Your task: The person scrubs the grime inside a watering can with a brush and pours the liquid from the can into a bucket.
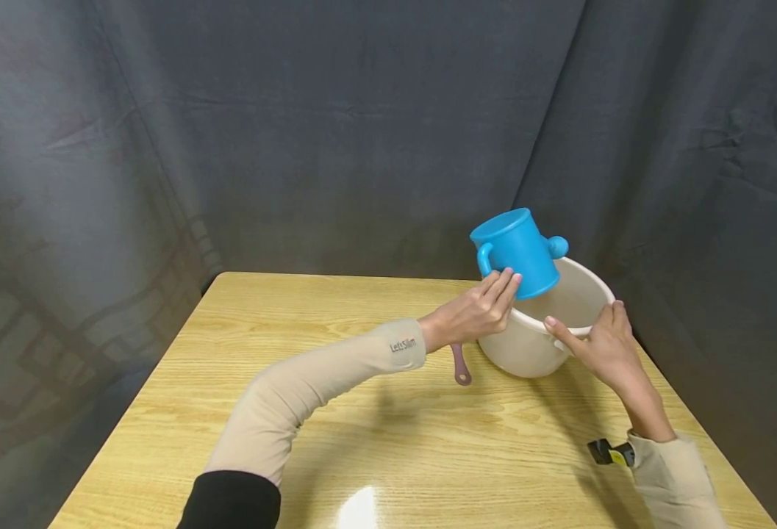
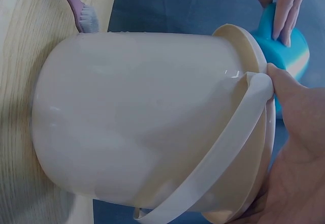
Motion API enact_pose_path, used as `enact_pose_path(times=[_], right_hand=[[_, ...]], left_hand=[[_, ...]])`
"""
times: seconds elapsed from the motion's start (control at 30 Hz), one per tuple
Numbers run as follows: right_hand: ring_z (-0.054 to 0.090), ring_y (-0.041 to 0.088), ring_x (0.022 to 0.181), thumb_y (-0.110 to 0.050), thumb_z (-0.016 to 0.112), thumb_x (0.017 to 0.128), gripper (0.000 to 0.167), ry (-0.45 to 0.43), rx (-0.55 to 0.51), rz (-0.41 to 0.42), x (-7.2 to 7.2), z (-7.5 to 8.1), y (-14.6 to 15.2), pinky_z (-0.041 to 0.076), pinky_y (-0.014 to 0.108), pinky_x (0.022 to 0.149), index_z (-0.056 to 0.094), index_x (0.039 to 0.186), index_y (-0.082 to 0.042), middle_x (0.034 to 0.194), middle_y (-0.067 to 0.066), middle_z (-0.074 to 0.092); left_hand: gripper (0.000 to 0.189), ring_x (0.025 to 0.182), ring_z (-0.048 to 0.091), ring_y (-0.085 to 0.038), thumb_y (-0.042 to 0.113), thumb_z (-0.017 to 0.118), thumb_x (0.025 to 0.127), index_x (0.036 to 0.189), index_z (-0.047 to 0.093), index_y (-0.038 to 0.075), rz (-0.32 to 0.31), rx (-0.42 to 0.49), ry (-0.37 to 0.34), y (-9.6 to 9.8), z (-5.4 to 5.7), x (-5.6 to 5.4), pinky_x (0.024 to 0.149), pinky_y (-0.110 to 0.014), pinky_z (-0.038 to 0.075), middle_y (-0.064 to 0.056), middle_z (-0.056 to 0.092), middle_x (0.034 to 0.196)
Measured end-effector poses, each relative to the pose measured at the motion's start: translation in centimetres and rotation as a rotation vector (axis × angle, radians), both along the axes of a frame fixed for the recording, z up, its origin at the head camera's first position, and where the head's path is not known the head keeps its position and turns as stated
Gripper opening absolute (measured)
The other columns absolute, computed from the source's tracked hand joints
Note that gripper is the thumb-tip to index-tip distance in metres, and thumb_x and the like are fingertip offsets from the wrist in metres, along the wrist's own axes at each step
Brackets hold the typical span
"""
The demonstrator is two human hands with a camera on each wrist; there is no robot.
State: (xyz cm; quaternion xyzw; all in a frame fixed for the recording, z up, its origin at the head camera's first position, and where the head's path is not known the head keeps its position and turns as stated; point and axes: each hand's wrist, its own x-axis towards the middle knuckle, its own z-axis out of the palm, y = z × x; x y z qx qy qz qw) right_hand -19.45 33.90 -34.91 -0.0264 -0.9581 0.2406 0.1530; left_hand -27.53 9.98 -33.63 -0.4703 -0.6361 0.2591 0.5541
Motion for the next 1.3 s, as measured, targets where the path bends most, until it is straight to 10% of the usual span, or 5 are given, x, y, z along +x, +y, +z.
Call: enact_pose_path(times=[1.3], right_hand=[[0.025,0.062,0.117,-0.052,0.061,0.094,0.107,0.022,0.008,0.006,0.13,-0.12,0.13,0.028,0.073,0.092,0.007,0.138,0.030,0.134,0.047,0.018]], left_hand=[[0.034,0.118,0.061,-0.025,0.001,0.046,0.102,0.131,0.063,0.004,-0.017,0.171,-0.231,-0.76,-0.59,-0.97,0.100,-0.033,0.048,-0.014,0.063,0.129]])
